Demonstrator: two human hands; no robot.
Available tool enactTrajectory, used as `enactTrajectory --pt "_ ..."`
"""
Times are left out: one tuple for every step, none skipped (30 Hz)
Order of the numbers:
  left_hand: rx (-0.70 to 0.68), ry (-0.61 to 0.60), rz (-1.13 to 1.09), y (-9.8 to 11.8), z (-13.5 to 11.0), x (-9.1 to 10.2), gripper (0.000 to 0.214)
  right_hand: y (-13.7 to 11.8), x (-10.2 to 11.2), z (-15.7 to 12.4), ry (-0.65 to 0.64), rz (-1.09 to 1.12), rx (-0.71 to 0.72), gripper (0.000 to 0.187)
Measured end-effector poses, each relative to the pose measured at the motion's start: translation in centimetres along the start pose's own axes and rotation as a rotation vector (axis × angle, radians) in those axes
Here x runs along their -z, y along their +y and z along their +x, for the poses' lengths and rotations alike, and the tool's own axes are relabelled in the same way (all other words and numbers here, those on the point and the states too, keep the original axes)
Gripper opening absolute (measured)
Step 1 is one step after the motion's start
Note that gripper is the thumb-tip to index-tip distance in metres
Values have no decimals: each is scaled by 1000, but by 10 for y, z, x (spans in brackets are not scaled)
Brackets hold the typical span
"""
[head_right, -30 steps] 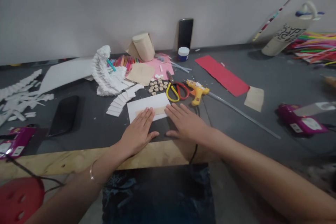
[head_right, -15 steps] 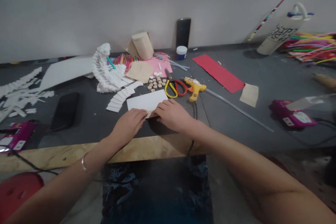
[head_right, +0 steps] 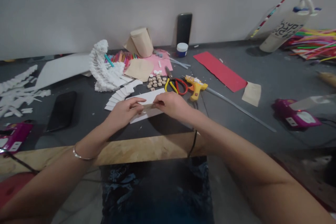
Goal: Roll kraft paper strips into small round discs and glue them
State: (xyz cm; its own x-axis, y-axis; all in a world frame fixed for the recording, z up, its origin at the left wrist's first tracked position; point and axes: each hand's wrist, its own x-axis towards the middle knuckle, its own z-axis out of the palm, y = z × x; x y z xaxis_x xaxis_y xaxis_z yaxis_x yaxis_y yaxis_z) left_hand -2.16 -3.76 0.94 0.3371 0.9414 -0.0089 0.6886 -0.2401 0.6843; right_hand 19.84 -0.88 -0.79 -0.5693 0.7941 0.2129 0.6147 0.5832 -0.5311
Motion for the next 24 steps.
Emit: enactTrajectory --pt "22 5 -26 0 3 2 28 1 3 3 -12 36 -30 13" --pt "21 27 -15 -1 6 4 26 2 6 5 -15 52 -43 13" --pt "-9 65 38 -2 8 5 23 3 8 7 -4 38 -39 12" --pt "-64 110 126 -5 11 6 19 4 9 9 22 -5 -21 12" --pt "-133 157 234 -8 12 6 17 5 9 11 58 -69 11 12" --pt "-206 193 348 -11 13 5 17 6 9 11 93 -145 56 13" --pt "-275 214 456 -15 13 4 17 7 9 11 118 -220 110 15" --pt "-335 219 548 -19 12 2 18 9 7 9 133 -290 163 19" --pt "-381 212 617 -23 10 0 19 12 6 7 138 -348 212 22" --pt "-415 195 665 -27 8 -2 19 14 3 3 131 -390 254 25" --pt "-438 173 692 -30 5 -4 19 16 1 0 115 -415 284 26" --pt "-451 153 695 -32 1 -6 19 18 0 -4 95 -422 300 27" --pt "-451 138 675 -33 -2 -7 19 19 -1 -7 76 -405 303 26" --pt "-435 125 634 -33 -5 -8 18 19 -2 -10 61 -365 291 25" --pt "-402 118 571 -32 -7 -7 17 19 -1 -12 51 -301 266 24" --pt "-351 112 489 -30 -9 -5 15 17 1 -13 52 -216 219 21" --pt "-284 107 392 -27 -9 -3 14 15 3 -13 52 -114 155 19" --pt "-200 99 286 -24 -9 0 14 14 6 -12 44 -2 79 17" --pt "-113 74 180 -21 -7 3 13 12 8 -11 20 103 0 16" --pt "-33 40 90 -19 -5 6 12 12 10 -10 -15 190 -72 15" --pt "31 9 30 -18 -3 8 11 12 11 -8 -50 249 -131 15" --pt "70 -20 -1 -18 0 9 11 13 10 -7 -78 276 -174 15" --pt "85 -38 -3 -19 3 10 11 14 9 -6 -100 270 -198 14" --pt "79 -45 17 -20 5 10 11 17 7 -5 -103 239 -207 11"
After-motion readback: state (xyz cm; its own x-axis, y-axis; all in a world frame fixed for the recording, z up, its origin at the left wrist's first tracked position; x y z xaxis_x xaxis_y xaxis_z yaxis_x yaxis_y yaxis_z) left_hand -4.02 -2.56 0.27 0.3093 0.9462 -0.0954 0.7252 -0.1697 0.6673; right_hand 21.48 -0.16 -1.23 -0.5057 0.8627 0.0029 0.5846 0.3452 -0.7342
